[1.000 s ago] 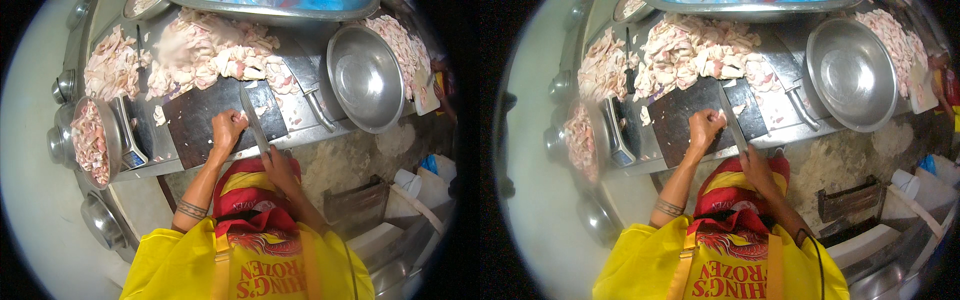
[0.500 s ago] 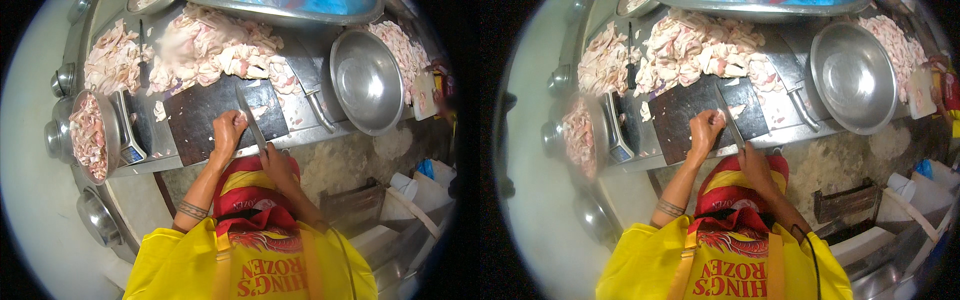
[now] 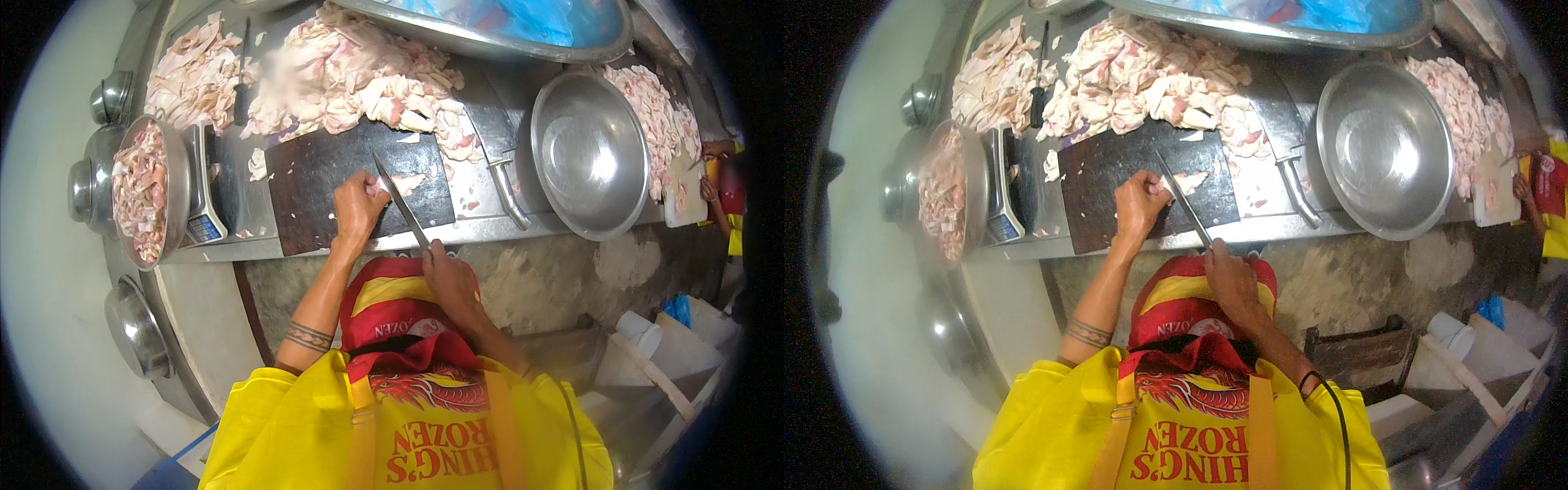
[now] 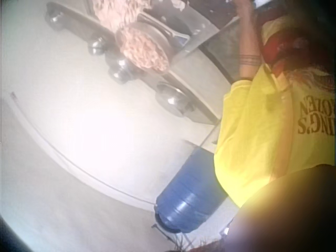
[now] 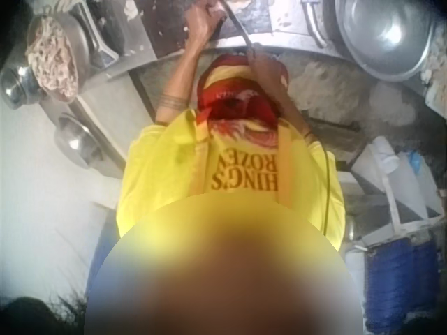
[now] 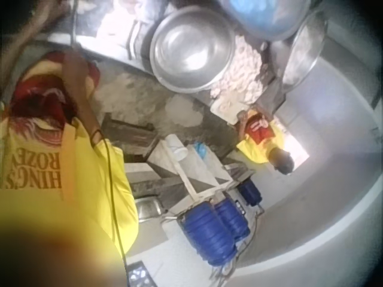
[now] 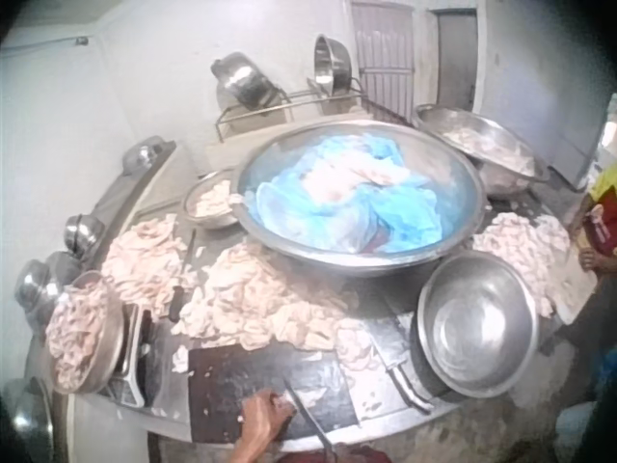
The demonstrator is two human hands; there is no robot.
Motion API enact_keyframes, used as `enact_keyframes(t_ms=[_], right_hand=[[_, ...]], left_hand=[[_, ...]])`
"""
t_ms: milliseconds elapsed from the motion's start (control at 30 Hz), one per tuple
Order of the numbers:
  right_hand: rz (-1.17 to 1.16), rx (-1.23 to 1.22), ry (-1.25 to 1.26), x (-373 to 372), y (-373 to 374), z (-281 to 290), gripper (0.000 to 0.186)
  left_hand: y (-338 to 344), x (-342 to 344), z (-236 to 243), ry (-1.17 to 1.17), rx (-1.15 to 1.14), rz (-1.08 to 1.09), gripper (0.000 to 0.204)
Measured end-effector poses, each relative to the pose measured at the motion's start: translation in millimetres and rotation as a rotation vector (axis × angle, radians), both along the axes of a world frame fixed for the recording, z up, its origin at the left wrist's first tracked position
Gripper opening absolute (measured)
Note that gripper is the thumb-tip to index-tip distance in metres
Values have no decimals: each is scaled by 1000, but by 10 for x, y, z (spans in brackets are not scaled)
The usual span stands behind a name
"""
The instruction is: The person repeatedly cuts pieces of raw meat on a cutting board using a knife and places the cut pieces into a metal bowl. The person continues this process throughout the clip.
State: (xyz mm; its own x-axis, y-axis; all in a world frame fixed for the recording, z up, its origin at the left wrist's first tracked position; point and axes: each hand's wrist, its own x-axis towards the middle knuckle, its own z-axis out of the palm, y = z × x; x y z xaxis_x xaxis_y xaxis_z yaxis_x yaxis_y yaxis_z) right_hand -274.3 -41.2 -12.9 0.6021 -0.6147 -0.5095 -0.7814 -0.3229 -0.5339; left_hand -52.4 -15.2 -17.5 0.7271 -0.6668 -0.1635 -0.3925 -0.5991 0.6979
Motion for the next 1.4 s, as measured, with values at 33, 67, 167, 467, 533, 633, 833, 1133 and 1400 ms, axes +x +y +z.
enact_keyframes(t_ms=[33, 67, 167, 467, 533, 633, 833, 1133, 1400], right_hand=[[8, -3, -2, -11, -29, 9, 24], [16, -4, -4, -20, -58, 23, 23], [40, 25, -26, -33, -167, 79, 24], [124, 24, 8, 181, -189, 152, 26], [142, 37, 11, 190, -166, 167, 26], [165, 60, 16, 58, -119, 246, 25], [173, 9, -1, 46, -62, 223, 19], [196, -96, 93, 43, -47, 119, 17], [208, -27, 131, -632, -213, 423, 25]], left_hand=[[24, 28, 4, -24, 55, 10, 22], [46, 55, 5, -9, 64, 26, 21], [143, 127, 23, 180, 50, 96, 19], [82, 60, -9, 438, -49, 285, 16], [60, 12, -33, 423, -51, 308, 16], [49, -37, -57, 400, -52, 349, 16], [78, -62, -45, 416, -85, 325, 16], [198, 157, -149, 67, 0, 233, 19], [715, 949, 289, 428, -271, 316, 17]])
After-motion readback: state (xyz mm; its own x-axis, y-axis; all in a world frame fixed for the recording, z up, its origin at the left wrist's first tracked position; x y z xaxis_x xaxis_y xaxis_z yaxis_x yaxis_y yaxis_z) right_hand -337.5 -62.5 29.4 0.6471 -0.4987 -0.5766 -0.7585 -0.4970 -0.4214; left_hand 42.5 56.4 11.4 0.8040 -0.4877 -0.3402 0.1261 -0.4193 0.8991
